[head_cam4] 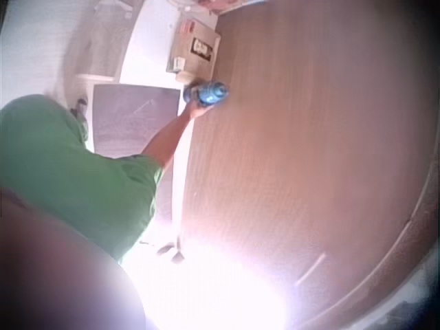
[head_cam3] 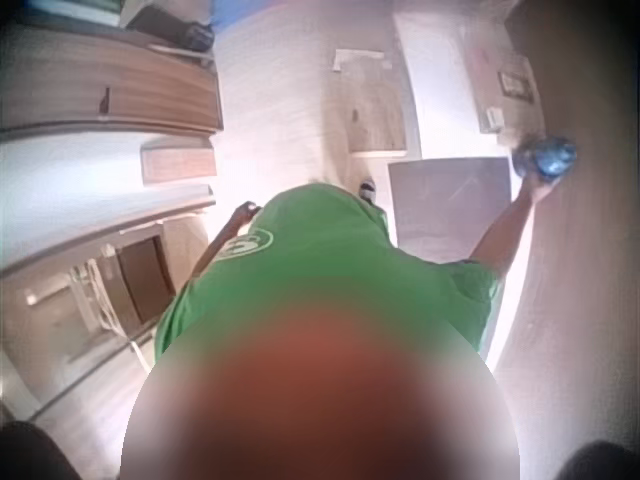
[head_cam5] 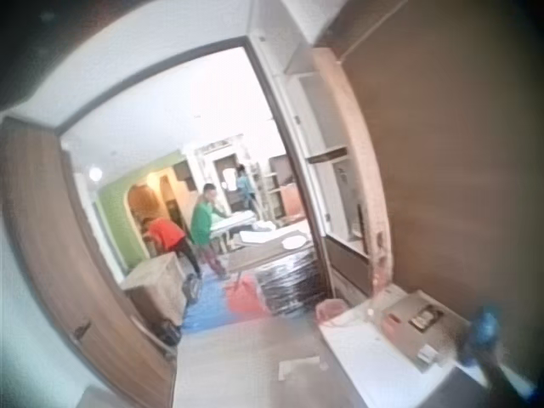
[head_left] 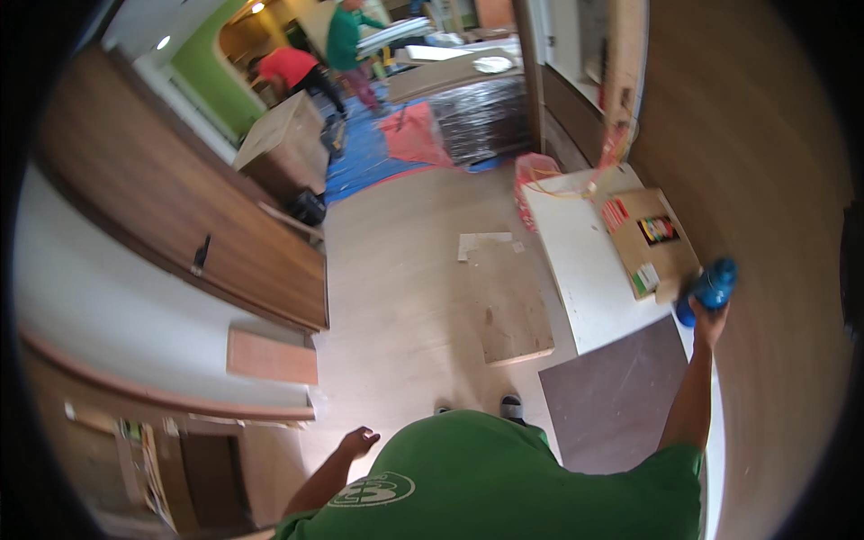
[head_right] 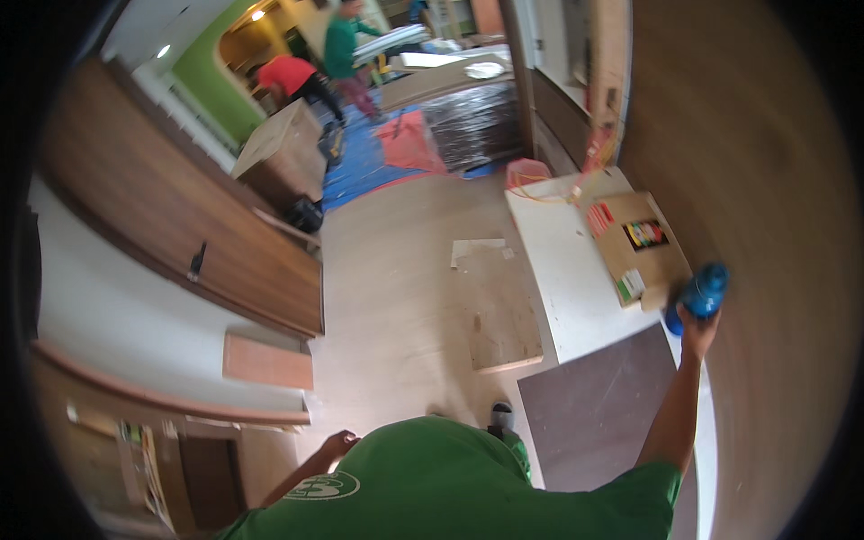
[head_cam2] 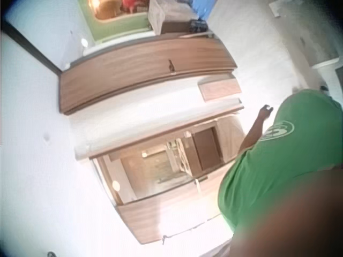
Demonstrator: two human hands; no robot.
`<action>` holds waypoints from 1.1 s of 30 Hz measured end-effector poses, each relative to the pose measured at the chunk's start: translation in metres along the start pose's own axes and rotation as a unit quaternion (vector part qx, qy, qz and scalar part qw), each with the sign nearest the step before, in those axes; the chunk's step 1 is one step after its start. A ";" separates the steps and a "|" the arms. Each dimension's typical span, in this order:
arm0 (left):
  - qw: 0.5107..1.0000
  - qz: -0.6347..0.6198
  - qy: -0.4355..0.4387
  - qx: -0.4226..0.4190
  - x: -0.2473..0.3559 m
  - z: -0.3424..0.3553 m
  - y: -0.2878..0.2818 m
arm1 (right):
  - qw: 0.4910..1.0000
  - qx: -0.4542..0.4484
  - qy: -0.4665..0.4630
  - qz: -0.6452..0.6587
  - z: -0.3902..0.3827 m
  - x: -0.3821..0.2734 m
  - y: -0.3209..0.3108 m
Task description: The person places a brown laminate sheet on a white workbench and uses shears to cut along its edge. The person repeatedly repositions the sheet and continues cutting along the same edge. The person wears a green shirt and gray pants.
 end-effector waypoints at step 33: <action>0.949 0.211 0.232 -0.021 0.020 0.076 0.086 | 0.665 -0.551 0.501 0.057 -0.457 -0.123 0.185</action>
Point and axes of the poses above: each hand's wrist, its own z-axis towards the middle knuckle, its own y-axis out of the palm, x = y × z, the point moved 6 cm from there along z, towards the middle knuckle, and after that the axes turned 1 degree about -y, right-handed, at the moved point
